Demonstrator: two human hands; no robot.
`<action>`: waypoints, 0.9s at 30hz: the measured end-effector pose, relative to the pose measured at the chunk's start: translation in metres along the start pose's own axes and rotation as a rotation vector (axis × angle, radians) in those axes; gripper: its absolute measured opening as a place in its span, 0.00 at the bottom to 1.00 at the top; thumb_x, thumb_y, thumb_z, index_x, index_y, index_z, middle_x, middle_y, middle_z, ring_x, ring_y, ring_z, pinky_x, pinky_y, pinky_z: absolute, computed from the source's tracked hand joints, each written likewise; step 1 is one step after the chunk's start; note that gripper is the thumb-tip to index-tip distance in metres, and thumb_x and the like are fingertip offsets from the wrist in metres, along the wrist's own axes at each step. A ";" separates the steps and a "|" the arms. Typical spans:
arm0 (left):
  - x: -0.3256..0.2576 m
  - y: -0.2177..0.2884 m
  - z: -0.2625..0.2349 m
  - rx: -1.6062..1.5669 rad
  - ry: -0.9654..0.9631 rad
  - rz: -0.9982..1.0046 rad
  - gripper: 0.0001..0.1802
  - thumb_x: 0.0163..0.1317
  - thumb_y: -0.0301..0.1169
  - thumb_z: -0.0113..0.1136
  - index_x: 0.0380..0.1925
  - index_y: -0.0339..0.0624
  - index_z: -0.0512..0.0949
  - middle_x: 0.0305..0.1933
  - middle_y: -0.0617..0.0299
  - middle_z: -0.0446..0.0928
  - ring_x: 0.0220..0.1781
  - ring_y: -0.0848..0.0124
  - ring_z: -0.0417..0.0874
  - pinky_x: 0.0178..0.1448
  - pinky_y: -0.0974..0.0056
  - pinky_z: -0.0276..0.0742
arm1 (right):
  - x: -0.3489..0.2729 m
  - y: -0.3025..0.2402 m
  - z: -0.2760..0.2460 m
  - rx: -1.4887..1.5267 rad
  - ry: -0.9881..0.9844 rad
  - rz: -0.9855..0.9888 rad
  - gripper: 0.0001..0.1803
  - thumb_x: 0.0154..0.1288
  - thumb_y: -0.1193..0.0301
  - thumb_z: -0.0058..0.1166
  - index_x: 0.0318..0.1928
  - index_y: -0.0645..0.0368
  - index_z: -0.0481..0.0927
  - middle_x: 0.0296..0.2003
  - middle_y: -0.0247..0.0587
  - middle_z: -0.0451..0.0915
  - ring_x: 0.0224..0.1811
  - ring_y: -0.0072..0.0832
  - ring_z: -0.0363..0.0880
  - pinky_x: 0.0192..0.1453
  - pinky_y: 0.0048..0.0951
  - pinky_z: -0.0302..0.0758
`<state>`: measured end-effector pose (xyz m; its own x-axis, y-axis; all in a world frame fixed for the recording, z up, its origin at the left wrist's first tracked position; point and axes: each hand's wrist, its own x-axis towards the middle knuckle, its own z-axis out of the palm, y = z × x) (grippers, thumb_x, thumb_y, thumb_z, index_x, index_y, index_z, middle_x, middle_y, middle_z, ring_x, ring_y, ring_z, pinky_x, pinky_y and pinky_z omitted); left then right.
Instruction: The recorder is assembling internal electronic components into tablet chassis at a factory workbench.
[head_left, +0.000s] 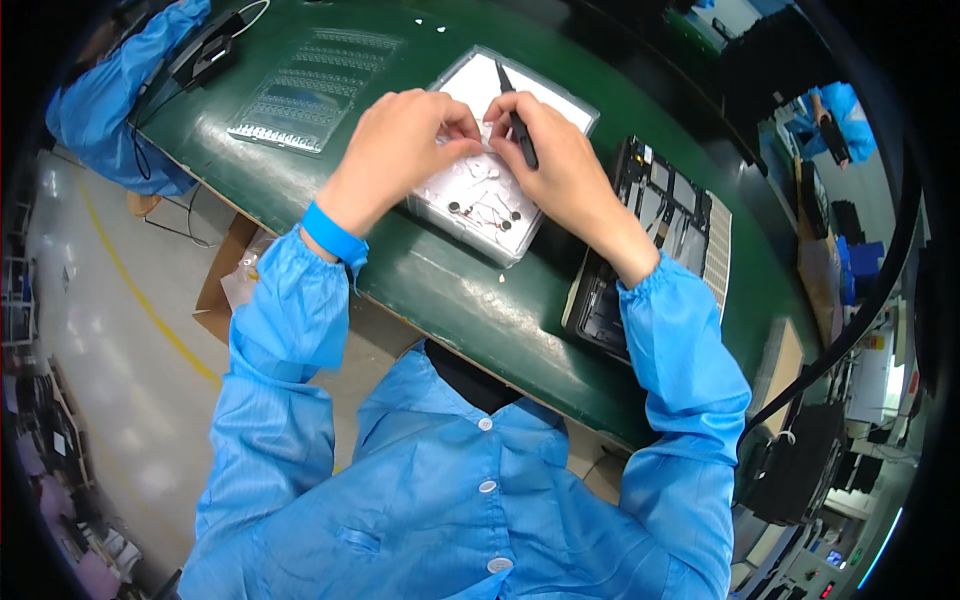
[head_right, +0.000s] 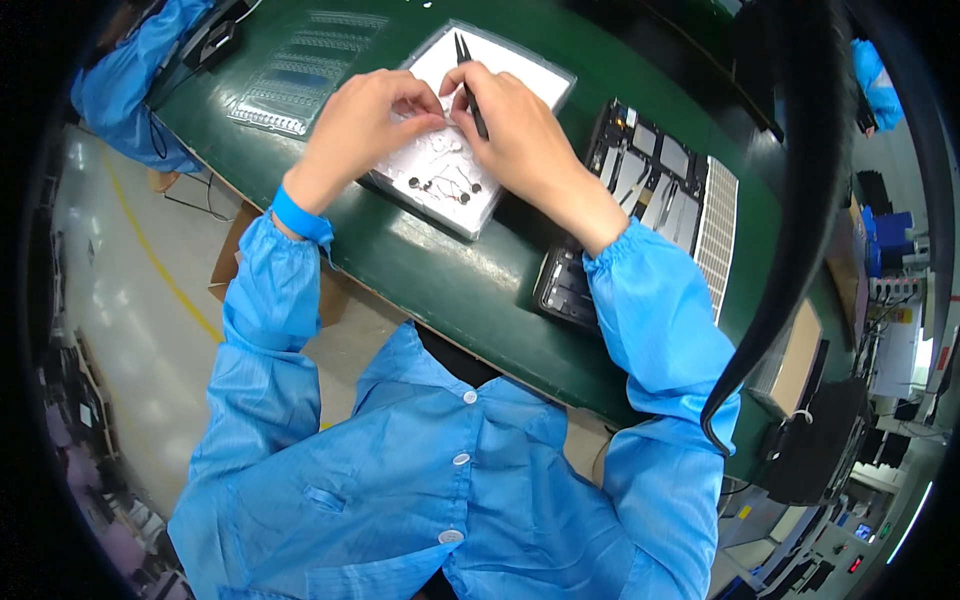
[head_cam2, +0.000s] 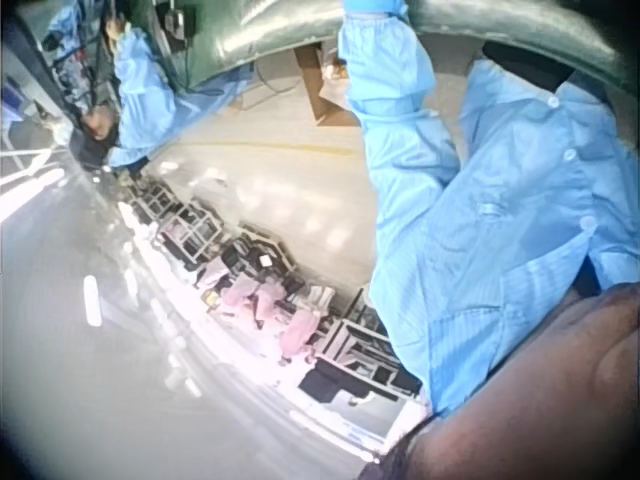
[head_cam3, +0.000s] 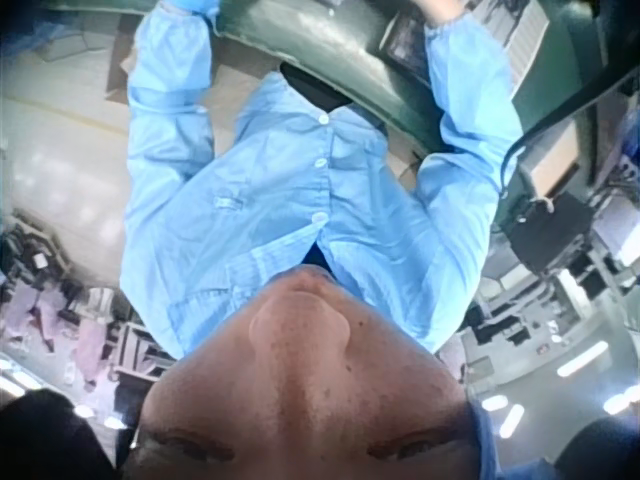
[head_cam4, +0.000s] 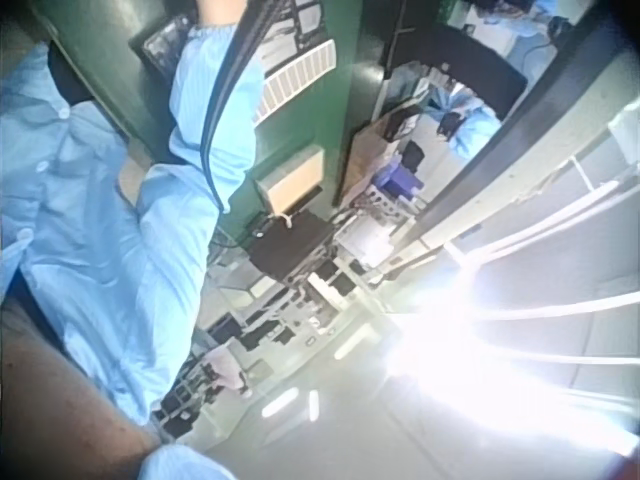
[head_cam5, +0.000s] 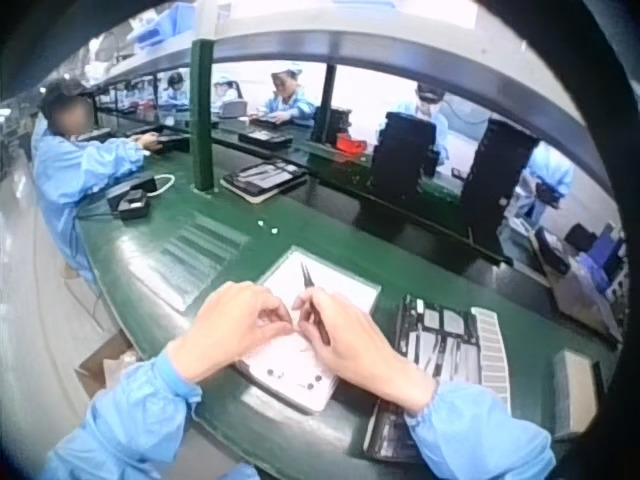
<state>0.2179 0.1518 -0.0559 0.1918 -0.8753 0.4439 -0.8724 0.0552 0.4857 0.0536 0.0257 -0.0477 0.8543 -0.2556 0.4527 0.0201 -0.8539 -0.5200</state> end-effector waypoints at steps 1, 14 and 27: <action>0.005 0.003 -0.004 -0.025 -0.107 -0.083 0.07 0.56 0.32 0.70 0.32 0.42 0.85 0.31 0.61 0.84 0.36 0.63 0.83 0.43 0.59 0.78 | 0.000 0.000 -0.002 0.020 0.022 0.030 0.14 0.64 0.75 0.59 0.49 0.55 0.74 0.36 0.42 0.83 0.43 0.42 0.80 0.47 0.41 0.76; 0.009 -0.001 -0.010 -0.188 -0.264 -0.090 0.08 0.58 0.30 0.69 0.33 0.37 0.84 0.33 0.60 0.82 0.33 0.69 0.79 0.43 0.63 0.78 | -0.002 0.011 0.000 -0.049 0.021 -0.135 0.11 0.63 0.77 0.59 0.45 0.55 0.76 0.35 0.38 0.82 0.43 0.42 0.81 0.46 0.43 0.77; 0.012 0.017 -0.013 -0.206 -0.180 -0.094 0.08 0.60 0.27 0.68 0.35 0.33 0.82 0.32 0.60 0.83 0.33 0.73 0.79 0.42 0.68 0.77 | -0.003 0.028 -0.008 0.264 0.093 0.057 0.15 0.65 0.69 0.65 0.48 0.58 0.75 0.37 0.38 0.82 0.43 0.27 0.82 0.49 0.30 0.76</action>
<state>0.2115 0.1484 -0.0329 0.1688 -0.9512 0.2582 -0.7415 0.0500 0.6691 0.0476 -0.0010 -0.0575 0.8068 -0.3510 0.4752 0.1182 -0.6922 -0.7120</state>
